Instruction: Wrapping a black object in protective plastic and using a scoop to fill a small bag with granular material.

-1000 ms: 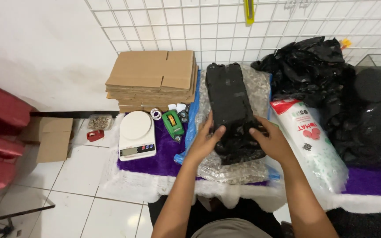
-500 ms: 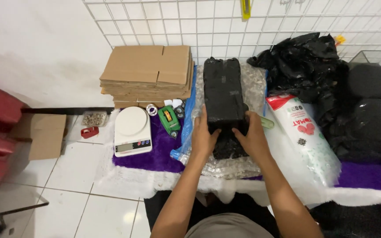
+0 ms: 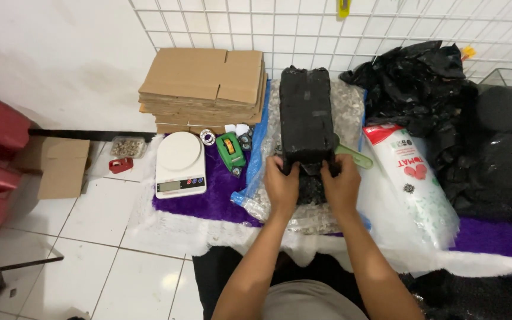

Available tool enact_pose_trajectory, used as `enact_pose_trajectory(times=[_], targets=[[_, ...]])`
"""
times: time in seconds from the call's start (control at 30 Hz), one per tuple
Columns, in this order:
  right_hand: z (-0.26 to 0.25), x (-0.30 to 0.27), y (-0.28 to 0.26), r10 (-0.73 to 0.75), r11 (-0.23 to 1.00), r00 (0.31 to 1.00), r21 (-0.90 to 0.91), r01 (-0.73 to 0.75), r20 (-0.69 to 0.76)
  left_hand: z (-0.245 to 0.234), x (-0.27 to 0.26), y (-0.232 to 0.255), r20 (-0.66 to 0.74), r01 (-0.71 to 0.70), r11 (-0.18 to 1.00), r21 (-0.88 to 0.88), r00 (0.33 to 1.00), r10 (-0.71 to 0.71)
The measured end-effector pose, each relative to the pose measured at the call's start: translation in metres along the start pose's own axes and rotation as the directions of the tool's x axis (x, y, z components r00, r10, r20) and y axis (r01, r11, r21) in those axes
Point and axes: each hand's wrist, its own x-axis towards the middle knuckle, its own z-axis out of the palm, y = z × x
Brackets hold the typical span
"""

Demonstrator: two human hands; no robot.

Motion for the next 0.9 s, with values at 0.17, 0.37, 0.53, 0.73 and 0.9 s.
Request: enact_pose_trajectory(times=[0.17, 0.37, 0.53, 0.73, 0.9], targets=[[0.001, -0.012, -0.023, -0.075, 0.997, 0.997, 0.003, 0.075, 0.021, 0.014, -0.006, -0.008, -0.042, -0.172, 0.983, -0.058, 0.985, 0.170], [0.007, -0.025, -0.003, -0.206, 0.978, 0.973, 0.007, 0.206, 0.106, 0.005, -0.011, -0.008, 0.021, -0.506, 0.858, -0.094, 0.860, 0.509], [-0.001, -0.029, 0.004, -0.246, 0.969, 0.944, 0.060, 0.239, 0.221, -0.011, -0.023, 0.001, 0.216, -0.569, 0.813, -0.124, 0.784, 0.582], [-0.021, -0.026, -0.002, -0.250, 0.951, 0.907, 0.262, 0.164, 0.338, -0.038, -0.011, -0.012, 0.423, -0.627, 0.767, -0.135, 0.663, 0.617], [-0.041, -0.021, -0.004, -0.420, 0.907, 0.745, 0.240, 0.345, 0.518, -0.074, -0.010, -0.005, 0.635, -0.768, 0.635, -0.080, 0.452, 0.627]])
